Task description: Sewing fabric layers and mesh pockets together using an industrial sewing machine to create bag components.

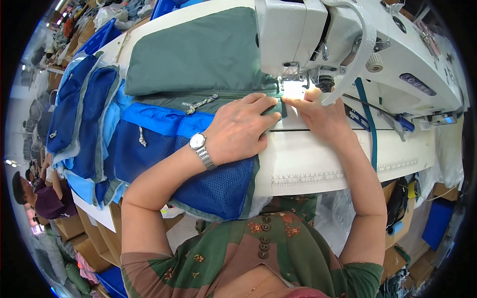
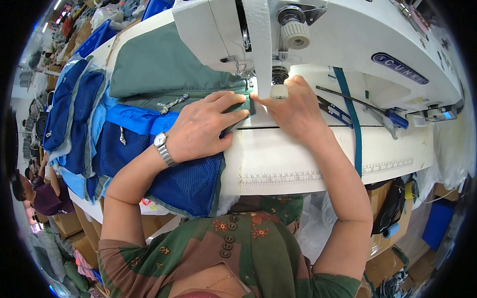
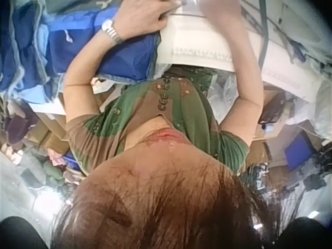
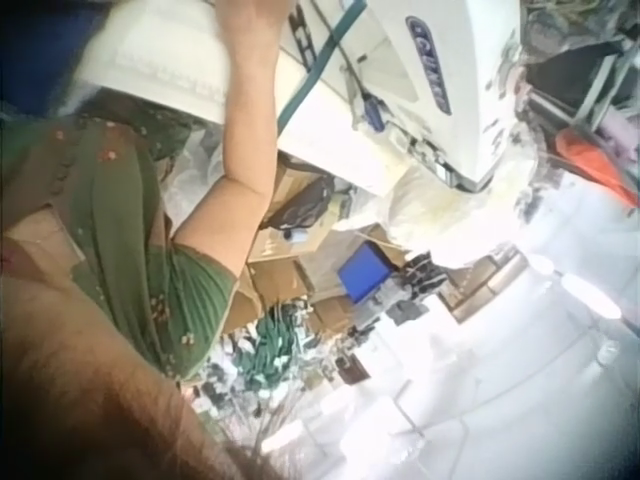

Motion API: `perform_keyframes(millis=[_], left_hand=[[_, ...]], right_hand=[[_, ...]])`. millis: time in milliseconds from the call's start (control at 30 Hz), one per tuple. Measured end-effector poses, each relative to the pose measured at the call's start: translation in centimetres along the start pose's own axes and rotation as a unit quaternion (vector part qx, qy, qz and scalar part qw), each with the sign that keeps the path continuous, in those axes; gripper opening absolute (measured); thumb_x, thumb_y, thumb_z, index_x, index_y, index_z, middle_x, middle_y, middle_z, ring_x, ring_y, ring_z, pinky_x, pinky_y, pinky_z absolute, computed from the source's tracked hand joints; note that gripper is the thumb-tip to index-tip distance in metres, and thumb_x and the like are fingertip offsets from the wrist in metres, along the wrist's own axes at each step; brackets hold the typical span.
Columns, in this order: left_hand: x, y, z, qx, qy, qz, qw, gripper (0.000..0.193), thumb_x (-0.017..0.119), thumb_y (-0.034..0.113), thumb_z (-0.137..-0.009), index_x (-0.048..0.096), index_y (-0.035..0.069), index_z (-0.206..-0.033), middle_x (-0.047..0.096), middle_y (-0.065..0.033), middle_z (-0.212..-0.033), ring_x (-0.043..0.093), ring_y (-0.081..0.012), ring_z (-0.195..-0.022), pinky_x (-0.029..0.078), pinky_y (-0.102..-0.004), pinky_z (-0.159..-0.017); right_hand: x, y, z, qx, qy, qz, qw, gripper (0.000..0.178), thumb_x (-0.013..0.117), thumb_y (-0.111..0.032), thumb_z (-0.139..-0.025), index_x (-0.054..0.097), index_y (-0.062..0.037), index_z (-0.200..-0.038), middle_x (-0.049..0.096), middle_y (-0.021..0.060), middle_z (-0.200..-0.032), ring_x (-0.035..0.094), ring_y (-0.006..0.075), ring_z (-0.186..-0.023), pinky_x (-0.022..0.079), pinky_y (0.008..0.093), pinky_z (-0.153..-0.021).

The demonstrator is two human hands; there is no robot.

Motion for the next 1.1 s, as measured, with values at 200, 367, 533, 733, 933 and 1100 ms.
perform_keyframes(millis=[200,367,533,733,933,1100], left_hand=[[-0.5,0.4,0.1,0.017,0.049,0.007,0.999,0.033,0.067,0.008,-0.069,0.071,0.007,-0.102,0.061,-0.0088,-0.118,0.06,-0.0251,-0.112,0.056,-0.0375,-0.083],[-0.5,0.1,-0.1,0.009,0.045,0.007,0.999,0.035,0.067,0.008,-0.069,0.071,0.006,-0.103,0.061,-0.0089,-0.119,0.06,-0.0252,-0.113,0.055,-0.0376,-0.085],[-0.7,0.3,-0.2,0.011,0.049,0.003,0.999,0.035,0.066,0.008,-0.069,0.071,0.006,-0.104,0.061,-0.0093,-0.118,0.06,-0.0256,-0.113,0.055,-0.0377,-0.084],[-0.1,-0.6,-0.5,-0.001,0.02,0.012,1.0,0.037,0.067,0.008,-0.07,0.07,0.007,-0.107,0.061,-0.0087,-0.121,0.059,-0.0264,-0.116,0.055,-0.0377,-0.086],[0.0,-0.9,-0.6,-0.003,0.001,0.025,1.0,0.04,0.068,0.008,-0.071,0.069,0.009,-0.111,0.059,-0.007,-0.125,0.057,-0.026,-0.121,0.055,-0.038,-0.09],[0.0,-1.4,-0.9,0.0,-0.005,0.027,1.0,0.04,0.068,0.009,-0.072,0.069,0.01,-0.111,0.059,-0.007,-0.127,0.057,-0.0262,-0.121,0.054,-0.0381,-0.091]], right_hand=[[0.2,0.5,0.2,0.023,-0.012,-0.009,1.0,0.033,0.074,-0.014,-0.075,0.077,-0.0332,-0.102,0.055,0.007,-0.079,0.054,0.0251,-0.081,0.048,0.0347,-0.067],[0.8,2.4,-0.2,0.119,-0.094,-0.088,0.985,0.016,0.072,-0.012,-0.077,0.076,-0.0173,-0.092,0.06,0.0068,-0.082,0.059,0.0286,-0.088,0.052,0.0398,-0.076],[-0.8,1.4,0.1,0.021,-0.039,-0.041,0.998,0.017,0.072,-0.01,-0.075,0.075,-0.0159,-0.091,0.061,0.0057,-0.078,0.059,0.0264,-0.085,0.051,0.0392,-0.077],[-1.9,-0.7,-0.7,-0.024,-0.037,-0.068,0.997,0.03,0.071,-0.009,-0.075,0.076,-0.0283,-0.098,0.06,0.0053,-0.077,0.058,0.0243,-0.08,0.045,0.0353,-0.069],[-1.1,-0.4,-0.4,-0.011,-0.039,-0.047,0.998,0.021,0.073,-0.011,-0.075,0.075,-0.0231,-0.092,0.059,0.0058,-0.077,0.055,0.0264,-0.078,0.046,0.037,-0.071],[-1.3,0.0,-0.4,-0.009,0.013,-0.058,0.998,0.011,0.073,-0.011,-0.072,0.072,-0.0139,-0.083,0.059,0.0077,-0.073,0.055,0.0302,-0.08,0.048,0.0406,-0.074]])
Point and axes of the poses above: each hand's wrist, its own z-axis away from the middle knuckle, its own x-axis out of the palm, y = z × x, the point moved 10 cm from there along -z, towards the middle knuckle
